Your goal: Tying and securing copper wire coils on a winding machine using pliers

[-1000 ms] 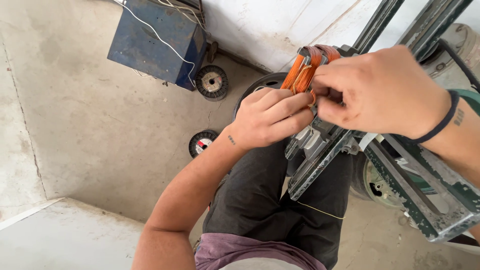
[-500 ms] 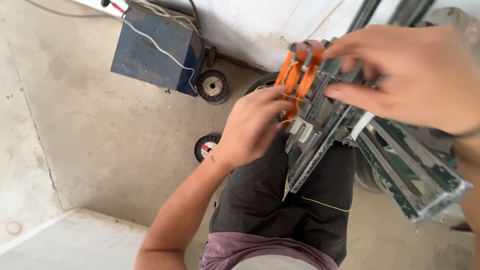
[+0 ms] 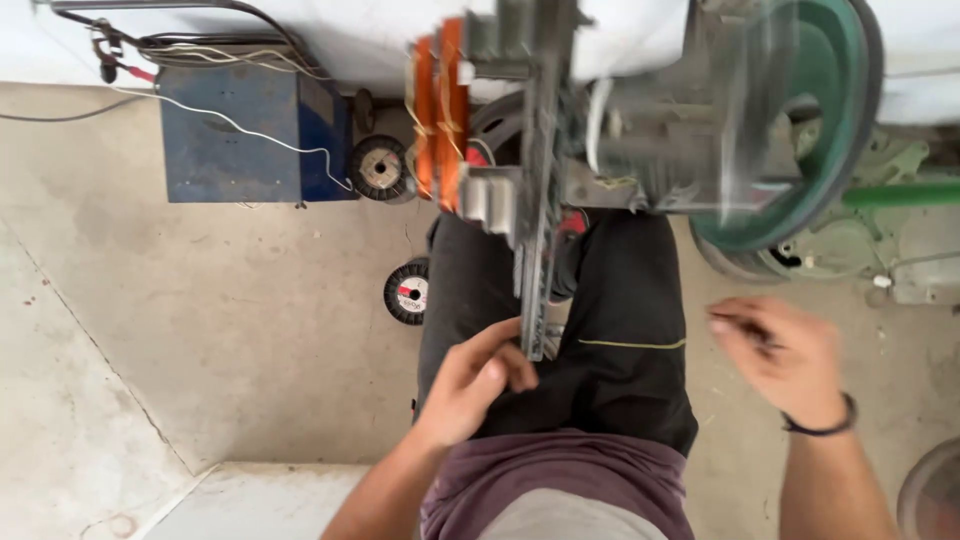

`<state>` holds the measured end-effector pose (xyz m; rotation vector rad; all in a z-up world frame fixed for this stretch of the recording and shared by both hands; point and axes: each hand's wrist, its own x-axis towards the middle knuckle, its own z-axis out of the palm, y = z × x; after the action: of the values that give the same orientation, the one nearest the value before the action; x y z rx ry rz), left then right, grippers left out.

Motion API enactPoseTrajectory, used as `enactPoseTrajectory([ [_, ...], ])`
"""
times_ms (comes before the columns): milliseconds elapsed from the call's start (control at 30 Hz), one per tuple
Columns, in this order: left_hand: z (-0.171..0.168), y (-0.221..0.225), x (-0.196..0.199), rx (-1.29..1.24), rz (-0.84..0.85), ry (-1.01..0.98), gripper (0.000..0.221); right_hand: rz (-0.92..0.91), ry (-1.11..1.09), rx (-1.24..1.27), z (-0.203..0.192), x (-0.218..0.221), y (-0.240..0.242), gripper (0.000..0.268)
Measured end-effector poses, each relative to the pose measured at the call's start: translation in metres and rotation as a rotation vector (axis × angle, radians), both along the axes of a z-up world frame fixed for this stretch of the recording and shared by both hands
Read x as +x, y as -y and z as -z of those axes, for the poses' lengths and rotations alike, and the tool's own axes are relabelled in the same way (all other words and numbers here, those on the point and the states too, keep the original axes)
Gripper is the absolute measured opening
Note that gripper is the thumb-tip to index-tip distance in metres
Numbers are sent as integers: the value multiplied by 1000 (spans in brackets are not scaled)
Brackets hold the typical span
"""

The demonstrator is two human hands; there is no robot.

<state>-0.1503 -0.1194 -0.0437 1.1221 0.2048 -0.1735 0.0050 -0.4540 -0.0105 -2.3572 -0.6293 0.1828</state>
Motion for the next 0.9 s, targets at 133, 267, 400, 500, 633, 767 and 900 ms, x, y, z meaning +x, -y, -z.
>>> enactPoseTrajectory([
  [133, -81, -21, 16, 338, 2, 382, 75, -134, -92, -248, 46, -18, 5, 18],
  [267, -75, -21, 24, 835, -205, 521, 26, -309, -148, -295, 64, -20, -6, 28],
  [400, -26, -18, 17, 605, -330, 173, 30, -228, -212, -310, 67, -25, -15, 27],
  [500, -7, -7, 15, 559, -246, 80, 19, -229, -169, -308, 81, -28, -9, 19],
  [633, -28, 20, 23, 470, -3, 187, 56, -236, -113, -210, 58, -29, -24, 9],
  [767, 0, 37, 23, 313, 32, 95, 39, -148, -103, 64, 73, -36, -26, 8],
  [900, 16, 51, 27, 326, 194, -38, 43, 56, -133, 346, 74, -50, -43, 9],
])
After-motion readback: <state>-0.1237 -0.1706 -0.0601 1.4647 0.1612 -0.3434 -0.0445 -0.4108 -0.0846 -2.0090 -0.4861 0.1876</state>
